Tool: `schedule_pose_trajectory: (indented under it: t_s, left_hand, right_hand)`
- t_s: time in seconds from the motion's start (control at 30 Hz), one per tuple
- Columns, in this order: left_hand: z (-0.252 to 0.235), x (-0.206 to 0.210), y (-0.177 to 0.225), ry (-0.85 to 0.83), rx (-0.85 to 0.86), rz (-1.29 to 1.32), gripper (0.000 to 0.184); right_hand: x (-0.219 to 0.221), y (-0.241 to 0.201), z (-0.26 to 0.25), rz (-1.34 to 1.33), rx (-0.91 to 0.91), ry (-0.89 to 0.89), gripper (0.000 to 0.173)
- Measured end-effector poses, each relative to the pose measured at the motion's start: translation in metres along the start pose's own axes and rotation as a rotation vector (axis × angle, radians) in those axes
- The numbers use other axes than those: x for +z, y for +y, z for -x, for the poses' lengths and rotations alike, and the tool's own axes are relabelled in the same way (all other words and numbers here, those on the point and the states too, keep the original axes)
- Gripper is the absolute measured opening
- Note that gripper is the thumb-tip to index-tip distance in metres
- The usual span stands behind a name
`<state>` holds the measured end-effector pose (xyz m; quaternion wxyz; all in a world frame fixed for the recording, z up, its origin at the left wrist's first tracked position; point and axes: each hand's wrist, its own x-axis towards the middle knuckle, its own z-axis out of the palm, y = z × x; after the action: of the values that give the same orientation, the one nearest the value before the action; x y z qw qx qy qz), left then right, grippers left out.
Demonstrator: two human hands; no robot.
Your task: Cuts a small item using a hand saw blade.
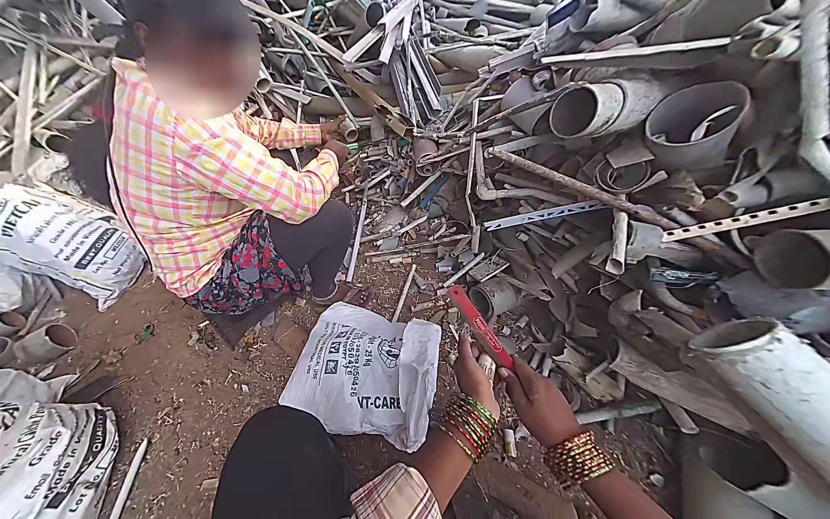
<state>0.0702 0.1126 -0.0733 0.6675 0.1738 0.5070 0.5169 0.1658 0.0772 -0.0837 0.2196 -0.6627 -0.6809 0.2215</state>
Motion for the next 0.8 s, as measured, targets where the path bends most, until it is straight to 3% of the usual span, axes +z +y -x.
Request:
schedule_pose_trajectory:
  t_s: [0.23,0.37,0.53,0.67,0.8]
  left_hand:
    - [-0.005,-0.002,0.001,-0.008,0.008,0.197,0.065]
    - [-0.006,-0.005,0.000,-0.110,0.015,0.273,0.071]
    - [0.008,0.004,0.012,-0.169,0.043,0.332,0.066]
    - [0.011,0.008,0.014,-0.111,-0.031,0.297,0.063]
    - [0.011,0.010,0.005,-0.155,0.016,0.144,0.060]
  right_hand:
    - [0.016,-0.005,0.014,-0.060,-0.099,0.032,0.039]
    - [0.013,-0.006,0.014,0.005,-0.108,-0.012,0.037]
    - [0.009,-0.002,0.015,-0.048,-0.246,0.173,0.049]
    - [-0.007,0.001,0.016,-0.033,-0.249,0.295,0.061]
    - [-0.026,0.009,0.006,-0.054,-0.152,0.190,0.044]
